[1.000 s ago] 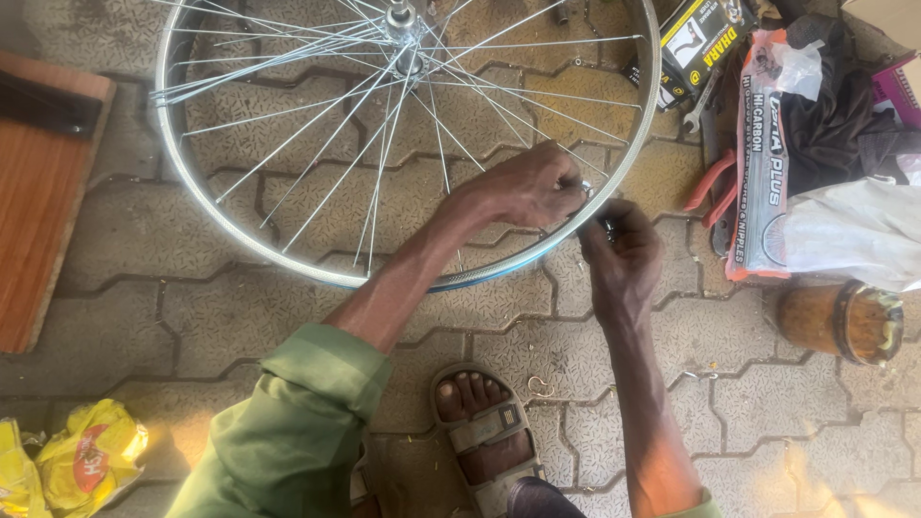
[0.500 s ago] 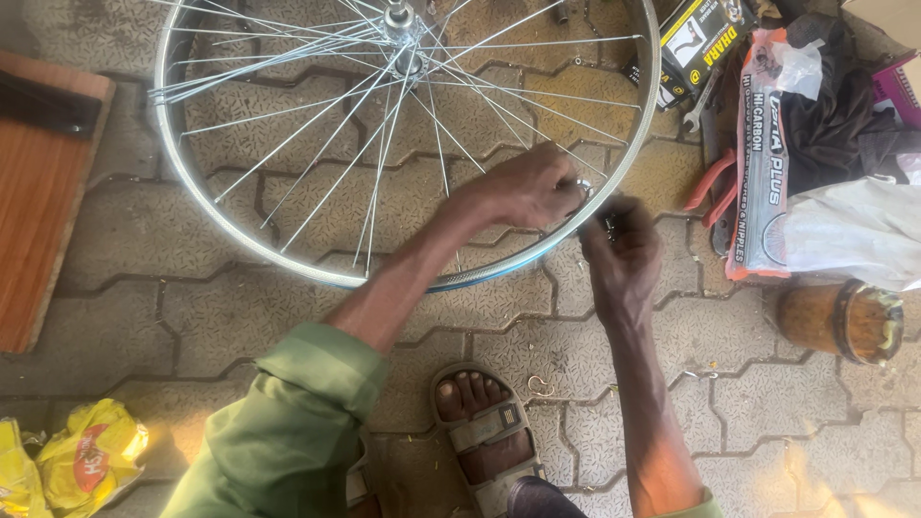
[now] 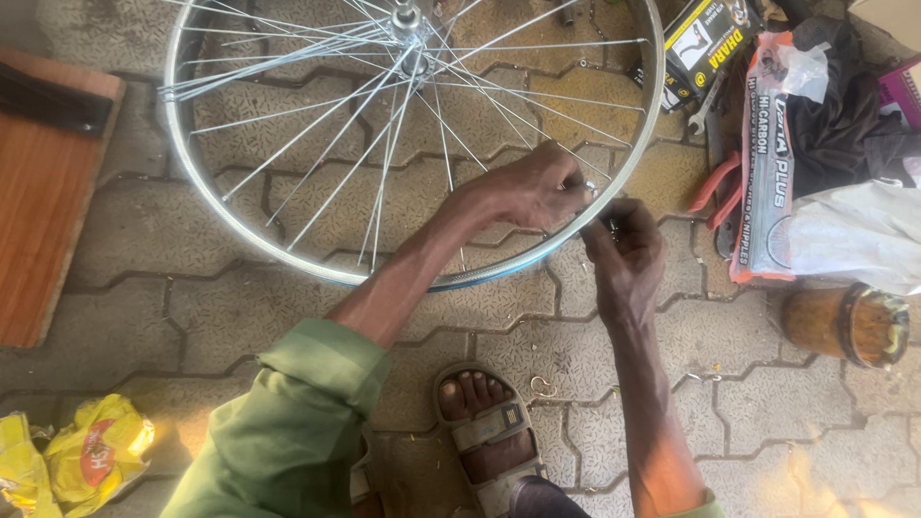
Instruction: The person adjusts the tension of bicycle wheel spokes using a spoke wrench. They rotate the wheel and tighten individual spokes at the rim to true the wheel.
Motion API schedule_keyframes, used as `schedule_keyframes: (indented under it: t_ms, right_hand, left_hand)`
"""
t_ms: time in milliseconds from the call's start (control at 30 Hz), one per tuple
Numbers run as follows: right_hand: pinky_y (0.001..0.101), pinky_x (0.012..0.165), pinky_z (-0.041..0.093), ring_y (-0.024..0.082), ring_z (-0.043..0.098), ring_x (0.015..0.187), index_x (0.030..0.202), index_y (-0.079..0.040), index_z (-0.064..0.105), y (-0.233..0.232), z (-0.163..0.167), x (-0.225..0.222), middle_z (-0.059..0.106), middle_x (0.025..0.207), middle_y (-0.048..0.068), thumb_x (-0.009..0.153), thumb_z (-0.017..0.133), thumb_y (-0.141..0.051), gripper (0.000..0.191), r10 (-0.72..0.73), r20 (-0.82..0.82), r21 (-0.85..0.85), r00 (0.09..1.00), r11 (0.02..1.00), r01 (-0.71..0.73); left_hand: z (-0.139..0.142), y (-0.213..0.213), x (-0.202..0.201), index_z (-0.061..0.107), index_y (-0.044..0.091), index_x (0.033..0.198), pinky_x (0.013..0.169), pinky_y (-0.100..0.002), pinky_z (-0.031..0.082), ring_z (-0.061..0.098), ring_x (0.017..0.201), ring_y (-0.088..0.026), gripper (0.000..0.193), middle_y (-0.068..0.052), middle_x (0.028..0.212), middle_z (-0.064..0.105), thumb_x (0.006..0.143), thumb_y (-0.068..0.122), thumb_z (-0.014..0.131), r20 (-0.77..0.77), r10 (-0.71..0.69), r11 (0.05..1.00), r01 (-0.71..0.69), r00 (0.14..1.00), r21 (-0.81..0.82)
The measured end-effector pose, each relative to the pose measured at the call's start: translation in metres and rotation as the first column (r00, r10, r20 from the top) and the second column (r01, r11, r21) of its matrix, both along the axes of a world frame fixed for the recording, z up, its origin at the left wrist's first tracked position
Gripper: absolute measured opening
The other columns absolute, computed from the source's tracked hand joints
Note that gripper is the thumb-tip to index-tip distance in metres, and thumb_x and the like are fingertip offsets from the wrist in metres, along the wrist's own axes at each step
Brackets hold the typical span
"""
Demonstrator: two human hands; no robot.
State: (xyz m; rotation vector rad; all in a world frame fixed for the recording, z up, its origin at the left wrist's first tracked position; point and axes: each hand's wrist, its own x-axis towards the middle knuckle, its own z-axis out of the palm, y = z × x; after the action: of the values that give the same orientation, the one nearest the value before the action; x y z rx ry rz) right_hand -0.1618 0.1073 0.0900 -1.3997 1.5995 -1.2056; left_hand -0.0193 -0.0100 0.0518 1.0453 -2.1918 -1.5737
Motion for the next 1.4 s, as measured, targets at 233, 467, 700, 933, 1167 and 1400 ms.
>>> schedule_keyframes:
  t_ms: [233, 467, 700, 933, 1167, 1400]
  right_hand:
    - [0.0227, 0.052, 0.041, 0.007, 0.048, 0.060, 0.097, -0.010, 0.065, 0.000, -0.003, -0.001, 0.060, 0.075, -0.001, 0.091, 0.072, -0.018, 0.012, -0.019, 0.026, -0.007, 0.999, 1.000, 0.019]
    - [0.0217, 0.052, 0.041, 0.007, 0.048, 0.059, 0.094, -0.011, 0.066, 0.000, -0.002, -0.001, 0.059, 0.072, -0.002, 0.092, 0.071, -0.016, 0.007, -0.039, 0.007, 0.026, 0.999, 0.999, 0.039]
    - [0.0217, 0.056, 0.044, 0.007, 0.053, 0.064, 0.098, -0.011, 0.065, 0.001, 0.000, 0.001, 0.063, 0.079, -0.001, 0.089, 0.070, -0.012, 0.010, -0.009, 0.069, 0.012, 0.998, 1.000, 0.008]
    - [0.0220, 0.057, 0.044, 0.008, 0.052, 0.065, 0.097, -0.010, 0.065, 0.003, -0.002, 0.002, 0.062, 0.078, 0.000, 0.091, 0.069, -0.009, 0.008, -0.018, 0.070, 0.002, 0.997, 1.000, 0.018]
    - [0.0227, 0.053, 0.041, 0.008, 0.050, 0.063, 0.098, -0.010, 0.065, 0.003, -0.002, 0.004, 0.061, 0.079, 0.000, 0.090, 0.067, -0.005, 0.010, -0.054, 0.216, 0.029, 0.975, 0.998, 0.049]
    - [0.0243, 0.066, 0.053, 0.009, 0.058, 0.071, 0.094, -0.010, 0.064, 0.004, -0.015, 0.012, 0.065, 0.083, 0.000, 0.100, 0.079, -0.020, 0.019, -0.219, 0.742, 0.156, 0.634, 0.976, 0.154]
  left_hand:
    - [0.022, 0.008, 0.002, 0.059, 0.011, 0.075, 0.062, -0.040, 0.049, 0.051, 0.067, -0.019, 0.032, -0.009, 0.081, 0.056, 0.102, 0.029, 0.055, 0.130, 0.085, 0.990, -0.098, 0.988, 0.102]
    - [0.029, 0.013, -0.002, 0.061, 0.007, 0.082, 0.073, -0.039, 0.053, 0.053, 0.078, -0.018, 0.039, -0.012, 0.099, 0.059, 0.105, 0.036, 0.052, 0.282, 0.176, 0.983, -0.155, 0.943, -0.097]
    - [0.009, 0.015, -0.012, 0.068, 0.007, 0.083, 0.046, -0.033, 0.039, 0.045, 0.059, -0.014, 0.030, -0.012, 0.085, 0.054, 0.097, 0.033, 0.064, 0.205, 0.251, 0.934, -0.181, 0.946, -0.307]
    - [0.027, 0.012, -0.008, 0.066, 0.002, 0.082, 0.039, -0.027, 0.044, 0.053, 0.055, -0.012, 0.025, -0.008, 0.085, 0.051, 0.098, 0.022, 0.064, 0.246, 0.149, 0.985, -0.164, 0.958, 0.043]
    - [0.037, 0.027, -0.001, 0.072, -0.003, 0.097, 0.048, -0.033, 0.040, 0.054, 0.062, -0.022, 0.041, -0.026, 0.108, 0.074, 0.108, 0.034, 0.061, 0.197, 0.249, 0.957, -0.271, 0.948, 0.098]
    - [0.007, -0.016, 0.088, 0.044, -0.010, 0.141, 0.109, -0.055, 0.051, 0.056, 0.127, -0.043, 0.071, -0.031, 0.140, 0.048, 0.078, -0.003, 0.076, -0.128, 0.869, 0.237, -0.628, 0.479, -0.741]
